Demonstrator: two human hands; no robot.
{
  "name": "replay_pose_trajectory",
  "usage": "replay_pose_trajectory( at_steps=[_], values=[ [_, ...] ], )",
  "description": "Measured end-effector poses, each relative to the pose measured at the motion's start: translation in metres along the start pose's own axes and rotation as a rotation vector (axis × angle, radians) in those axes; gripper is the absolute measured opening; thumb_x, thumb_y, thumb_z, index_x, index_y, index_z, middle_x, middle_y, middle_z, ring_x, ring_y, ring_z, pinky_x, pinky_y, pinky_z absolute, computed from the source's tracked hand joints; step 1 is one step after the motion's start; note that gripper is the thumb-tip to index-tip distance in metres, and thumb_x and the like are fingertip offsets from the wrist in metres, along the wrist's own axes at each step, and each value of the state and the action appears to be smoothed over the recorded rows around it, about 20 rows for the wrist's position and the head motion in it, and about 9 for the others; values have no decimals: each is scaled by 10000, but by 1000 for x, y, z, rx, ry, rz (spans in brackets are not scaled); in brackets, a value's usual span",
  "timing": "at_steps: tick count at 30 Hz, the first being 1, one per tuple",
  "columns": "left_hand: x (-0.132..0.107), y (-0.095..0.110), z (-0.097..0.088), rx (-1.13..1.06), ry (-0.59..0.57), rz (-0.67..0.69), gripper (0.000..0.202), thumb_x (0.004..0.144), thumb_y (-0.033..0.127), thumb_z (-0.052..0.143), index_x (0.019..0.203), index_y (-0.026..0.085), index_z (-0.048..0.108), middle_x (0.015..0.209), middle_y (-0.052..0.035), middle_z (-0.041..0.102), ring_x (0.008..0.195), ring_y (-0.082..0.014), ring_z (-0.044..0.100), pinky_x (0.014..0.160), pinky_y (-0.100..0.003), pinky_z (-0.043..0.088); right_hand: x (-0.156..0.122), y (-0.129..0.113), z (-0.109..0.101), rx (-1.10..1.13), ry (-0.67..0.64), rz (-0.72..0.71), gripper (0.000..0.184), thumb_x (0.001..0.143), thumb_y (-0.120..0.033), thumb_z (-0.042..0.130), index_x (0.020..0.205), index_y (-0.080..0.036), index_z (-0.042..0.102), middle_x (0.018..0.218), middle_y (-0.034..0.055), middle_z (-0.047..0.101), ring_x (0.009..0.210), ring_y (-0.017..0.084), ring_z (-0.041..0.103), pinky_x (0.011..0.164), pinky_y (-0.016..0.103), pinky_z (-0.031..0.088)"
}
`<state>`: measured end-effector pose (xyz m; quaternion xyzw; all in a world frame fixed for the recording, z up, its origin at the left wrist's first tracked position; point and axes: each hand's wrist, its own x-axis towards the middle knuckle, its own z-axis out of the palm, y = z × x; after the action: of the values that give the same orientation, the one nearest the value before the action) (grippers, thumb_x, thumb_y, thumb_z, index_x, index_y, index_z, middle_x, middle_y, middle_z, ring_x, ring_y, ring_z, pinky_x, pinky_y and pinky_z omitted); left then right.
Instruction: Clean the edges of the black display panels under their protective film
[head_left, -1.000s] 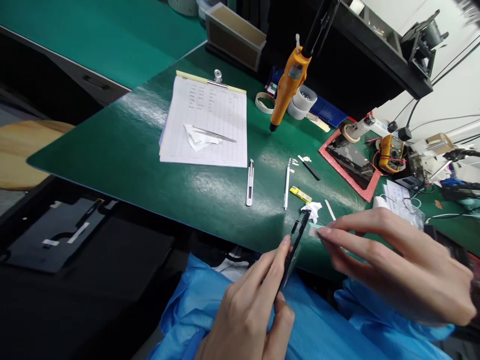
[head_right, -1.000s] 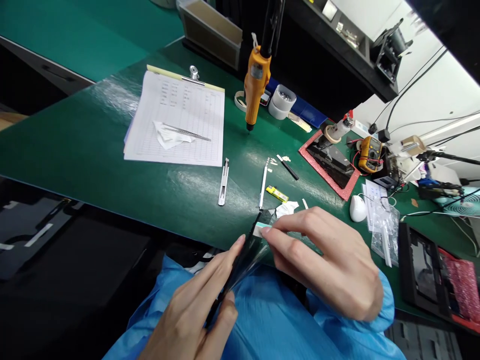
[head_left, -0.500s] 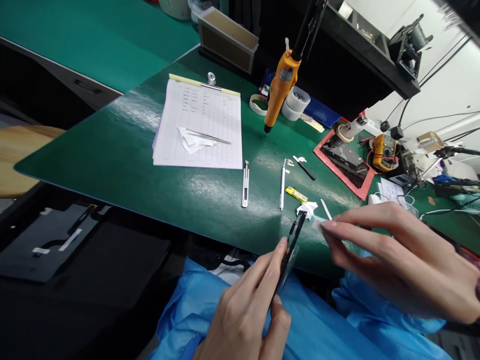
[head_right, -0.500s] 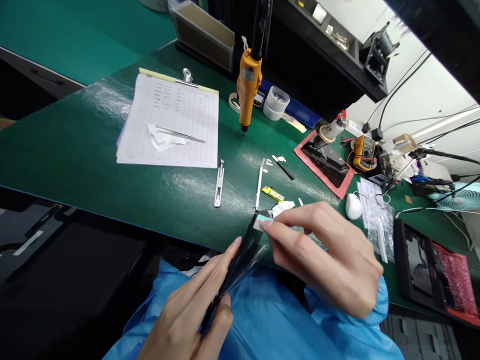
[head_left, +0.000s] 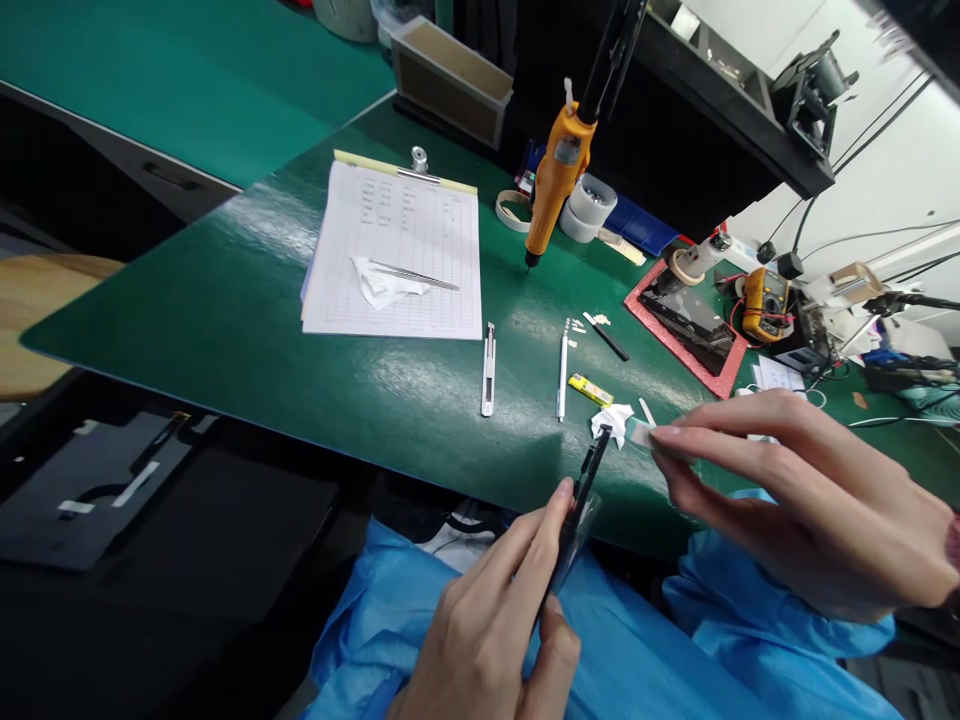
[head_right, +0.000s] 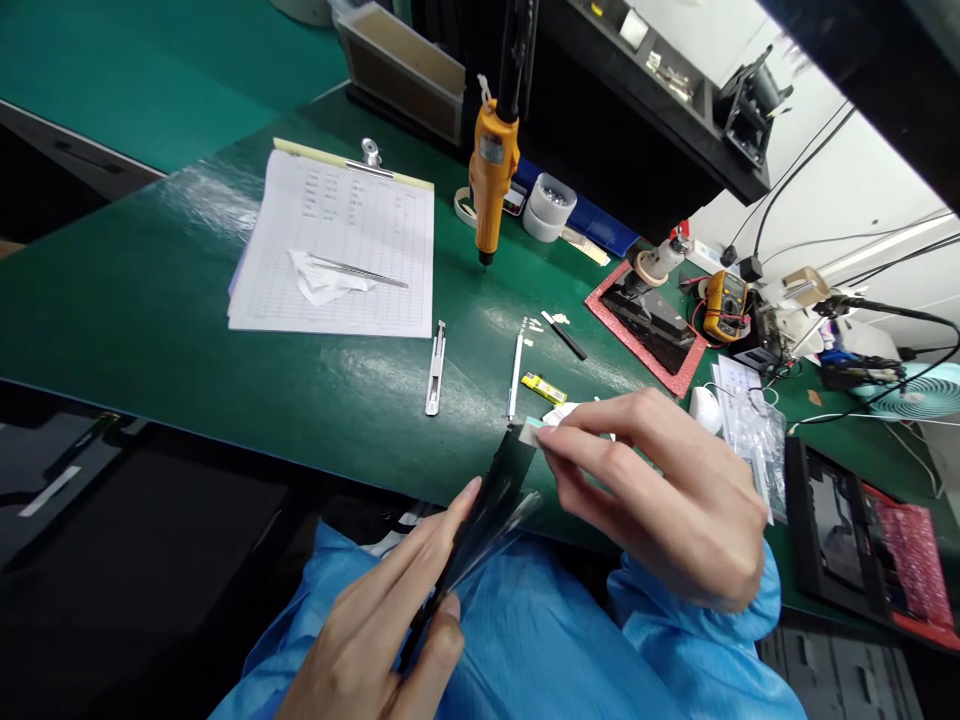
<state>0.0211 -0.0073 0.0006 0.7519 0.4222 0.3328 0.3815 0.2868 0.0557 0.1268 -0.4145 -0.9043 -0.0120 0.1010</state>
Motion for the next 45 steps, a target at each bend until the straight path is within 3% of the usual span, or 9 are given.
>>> replay_pose_trajectory(
  at_steps=[5, 7, 11, 15, 21, 28, 34, 40, 45],
  values=[
    [1, -6, -5, 26, -50, 30, 867, 1089, 64, 446, 1890, 346, 272, 1750, -12, 679, 1491, -179, 753, 1107, -190, 637, -2, -17, 13, 68, 118, 99, 272, 1160, -115, 627, 1364, -240, 757, 1094, 86, 838, 904, 193, 834, 817, 301, 714],
    [2, -7, -6, 16, -73, 45, 893, 1082, 51, 451, 1901, 340, 241, 1755, -25, 674, 1498, -188, 750, 1128, -202, 635, -1, -23, 19, 105, 85, 84, 244, 1184, -148, 594, 1351, -222, 755, 1093, 77, 834, 931, 181, 835, 848, 280, 707],
    [0, -2, -3, -3, -22, 0, 865, 1081, 42, 430, 1889, 329, 309, 1736, -58, 692, 1483, -242, 767, 1137, -270, 660, 3, -22, 21, 127, 58, 61, 256, 1158, -121, 621, 1356, -211, 755, 1105, 63, 843, 971, 182, 839, 865, 283, 706],
    [-1, 2, 0, -17, -3, -49, 829, 1096, 65, 443, 1860, 377, 375, 1703, -16, 723, 1444, -226, 792, 1069, -232, 676, 7, -13, 18, -24, 99, 29, 365, 1031, -13, 786, 1367, -149, 746, 1126, 112, 844, 892, 184, 819, 802, 287, 699],
    [-1, -1, -1, -58, -6, -21, 852, 1085, 44, 422, 1865, 376, 337, 1720, -7, 707, 1479, -208, 766, 1106, -219, 654, 3, -16, 17, 62, 203, 145, 340, 1107, -55, 660, 1350, -267, 766, 1104, 88, 840, 888, 211, 835, 786, 341, 727],
    [2, -6, -4, -119, -44, 20, 900, 1074, 40, 423, 1891, 386, 271, 1762, 5, 667, 1492, -196, 755, 1123, -203, 646, 0, -7, -10, 8, -31, 59, 409, 1052, -54, 776, 1427, -215, 747, 1125, 97, 857, 905, 204, 855, 795, 285, 724],
    [5, -7, -9, -83, -68, 50, 944, 1061, 28, 455, 1909, 370, 216, 1793, -4, 633, 1518, -225, 737, 1143, -246, 659, 7, -19, 17, 106, 99, 105, 200, 1156, -125, 654, 1304, -219, 750, 1073, 81, 833, 893, 187, 824, 818, 303, 704],
    [1, -5, -6, -56, -50, 14, 877, 1093, 53, 455, 1889, 381, 290, 1770, 12, 658, 1494, -207, 754, 1121, -211, 654, 11, -12, 17, 24, 147, 81, 444, 1035, -15, 759, 1411, -250, 746, 1162, 93, 867, 922, 224, 862, 805, 333, 750],
    [1, -2, -3, -82, -11, 4, 862, 1095, 59, 433, 1880, 393, 312, 1756, 17, 671, 1483, -215, 764, 1096, -225, 677, 3, -8, 3, -67, 93, 92, 449, 1021, -56, 825, 1411, -268, 759, 1164, 78, 870, 869, 208, 855, 807, 336, 758]
  ],
)
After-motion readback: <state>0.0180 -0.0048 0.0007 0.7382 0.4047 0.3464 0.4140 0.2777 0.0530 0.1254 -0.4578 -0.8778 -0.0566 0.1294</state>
